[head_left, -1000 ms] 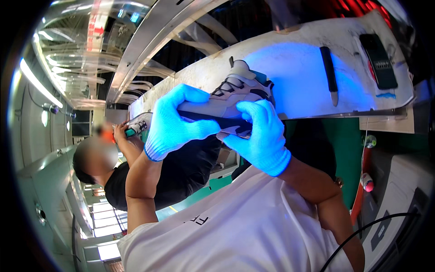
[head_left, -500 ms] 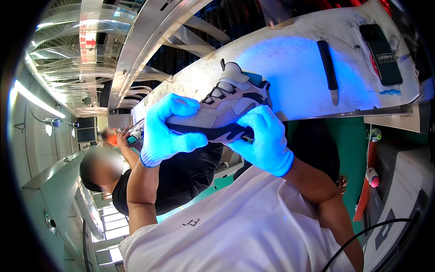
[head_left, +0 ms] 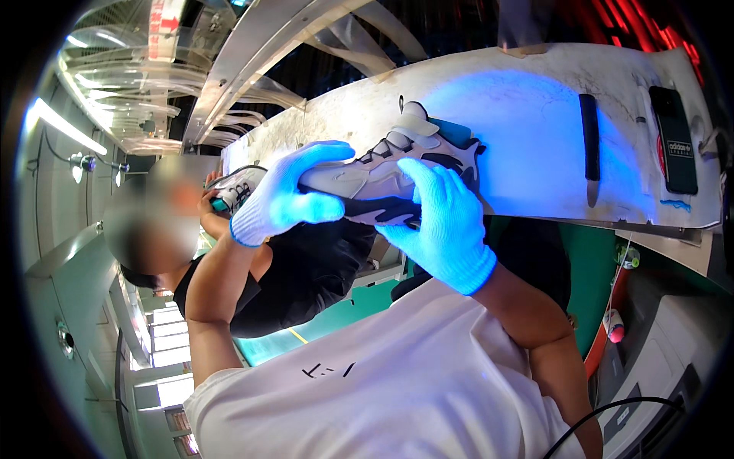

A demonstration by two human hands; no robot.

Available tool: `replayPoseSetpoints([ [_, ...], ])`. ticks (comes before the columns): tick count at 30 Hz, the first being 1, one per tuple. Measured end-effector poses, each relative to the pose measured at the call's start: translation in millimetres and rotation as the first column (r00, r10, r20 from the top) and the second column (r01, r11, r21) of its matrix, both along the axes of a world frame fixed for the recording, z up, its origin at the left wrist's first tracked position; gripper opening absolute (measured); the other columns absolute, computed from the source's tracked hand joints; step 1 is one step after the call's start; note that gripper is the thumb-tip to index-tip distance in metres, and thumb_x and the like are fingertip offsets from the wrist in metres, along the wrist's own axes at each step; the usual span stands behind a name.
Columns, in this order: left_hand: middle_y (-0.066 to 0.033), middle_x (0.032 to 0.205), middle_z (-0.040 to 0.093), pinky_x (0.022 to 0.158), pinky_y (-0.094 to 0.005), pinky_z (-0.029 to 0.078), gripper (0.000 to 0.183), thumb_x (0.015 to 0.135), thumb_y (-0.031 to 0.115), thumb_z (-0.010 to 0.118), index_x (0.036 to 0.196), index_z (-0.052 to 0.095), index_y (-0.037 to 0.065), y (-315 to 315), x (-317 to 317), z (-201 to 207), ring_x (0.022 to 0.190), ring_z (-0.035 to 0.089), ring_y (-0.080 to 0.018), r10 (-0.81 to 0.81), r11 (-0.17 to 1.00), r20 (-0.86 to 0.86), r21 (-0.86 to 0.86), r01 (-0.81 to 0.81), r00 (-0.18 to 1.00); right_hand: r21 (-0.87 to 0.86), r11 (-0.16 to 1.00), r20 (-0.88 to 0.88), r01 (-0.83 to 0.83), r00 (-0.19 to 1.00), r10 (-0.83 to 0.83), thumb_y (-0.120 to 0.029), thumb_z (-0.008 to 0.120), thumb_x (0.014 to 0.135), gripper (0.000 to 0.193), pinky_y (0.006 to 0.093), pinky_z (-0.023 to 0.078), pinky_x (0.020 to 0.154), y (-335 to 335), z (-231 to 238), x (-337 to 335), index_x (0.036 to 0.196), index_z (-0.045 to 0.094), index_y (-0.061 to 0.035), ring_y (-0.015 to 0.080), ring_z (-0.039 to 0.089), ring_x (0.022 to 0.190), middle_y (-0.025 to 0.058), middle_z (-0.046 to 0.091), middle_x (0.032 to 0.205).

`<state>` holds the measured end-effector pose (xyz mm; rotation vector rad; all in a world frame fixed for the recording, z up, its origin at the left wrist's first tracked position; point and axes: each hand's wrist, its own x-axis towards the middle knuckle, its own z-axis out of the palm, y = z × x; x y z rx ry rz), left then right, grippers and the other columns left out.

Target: The person cleans a pair of white and black sneakers using a small black tool. They wipe the upper, sole, and heel of the first shoe, then place it on a shelf. They repeat the cleaning process on a second shoe, handling it with gloved hands and using the tool to scrub various surfaces.

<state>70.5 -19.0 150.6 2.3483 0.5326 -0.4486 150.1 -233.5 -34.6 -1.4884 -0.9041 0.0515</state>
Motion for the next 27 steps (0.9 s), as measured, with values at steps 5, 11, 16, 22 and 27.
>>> replayPoseSetpoints([
  [5, -0.0186, 0.158, 0.059, 0.123, -0.0435, 0.044, 0.096, 0.067, 0.043, 0.098, 0.146, 0.067, -0.002, 9, -5, -6, 0.145, 0.06, -0.0314, -0.101, 0.995, 0.118, 0.02, 0.099, 0.988, 0.013, 1.0, 0.007, 0.021, 1.0, -0.021, -0.026, 0.105, 0.068, 0.091, 0.0425, 0.06, 0.082, 1, 1, 5, 0.144, 0.058, -0.0064, 0.0286, 0.07, 0.098, 0.0127, 0.068, 0.115],
  [11, -0.0191, 0.148, 0.066, 0.113, -0.0431, 0.053, 0.087, 0.065, 0.053, 0.103, 0.13, 0.076, 0.002, -23, -2, -7, 0.133, 0.068, -0.0338, -0.257, 0.927, 0.272, 0.34, 0.157, 0.927, -0.059, 0.998, -0.046, -0.021, 0.999, 0.019, -0.029, 0.102, 0.073, 0.087, 0.0486, 0.06, 0.086, -12, 6, 8, 0.144, 0.057, -0.0079, 0.0355, 0.07, 0.11, 0.0147, 0.068, 0.119],
  [16, -0.0161, 0.128, 0.074, 0.099, -0.0401, 0.06, 0.087, 0.064, 0.056, 0.105, 0.125, 0.076, 0.001, -32, 0, -9, 0.114, 0.076, -0.03, -0.229, 0.907, 0.237, 0.404, 0.119, 0.944, -0.028, 1.0, -0.012, 0.0, 1.0, -0.001, -0.03, 0.101, 0.074, 0.084, 0.0482, 0.06, 0.086, -4, 4, 8, 0.143, 0.058, -0.0076, 0.036, 0.07, 0.106, 0.0148, 0.068, 0.117],
  [22, -0.0145, 0.115, 0.077, 0.094, -0.0376, 0.061, 0.083, 0.065, 0.052, 0.105, 0.123, 0.077, 0.0, -28, 0, -15, 0.104, 0.078, -0.0257, -0.141, 0.917, 0.202, 0.397, 0.051, 0.969, -0.033, 0.999, 0.023, 0.026, 0.999, -0.025, -0.033, 0.1, 0.077, 0.081, 0.0487, 0.059, 0.084, 0, 2, 2, 0.14, 0.057, -0.0056, 0.0367, 0.068, 0.108, 0.0168, 0.065, 0.119],
  [27, -0.0126, 0.115, 0.076, 0.096, -0.0369, 0.06, 0.081, 0.066, 0.046, 0.106, 0.125, 0.075, -0.001, -35, -1, -13, 0.106, 0.076, -0.0221, -0.079, 0.943, 0.215, 0.334, 0.003, 0.973, -0.112, 0.991, 0.085, 0.079, 0.994, -0.07, -0.035, 0.099, 0.078, 0.071, 0.0498, 0.058, 0.085, -26, -11, -2, 0.129, 0.059, -0.007, 0.0366, 0.064, 0.109, 0.0157, 0.062, 0.116],
])
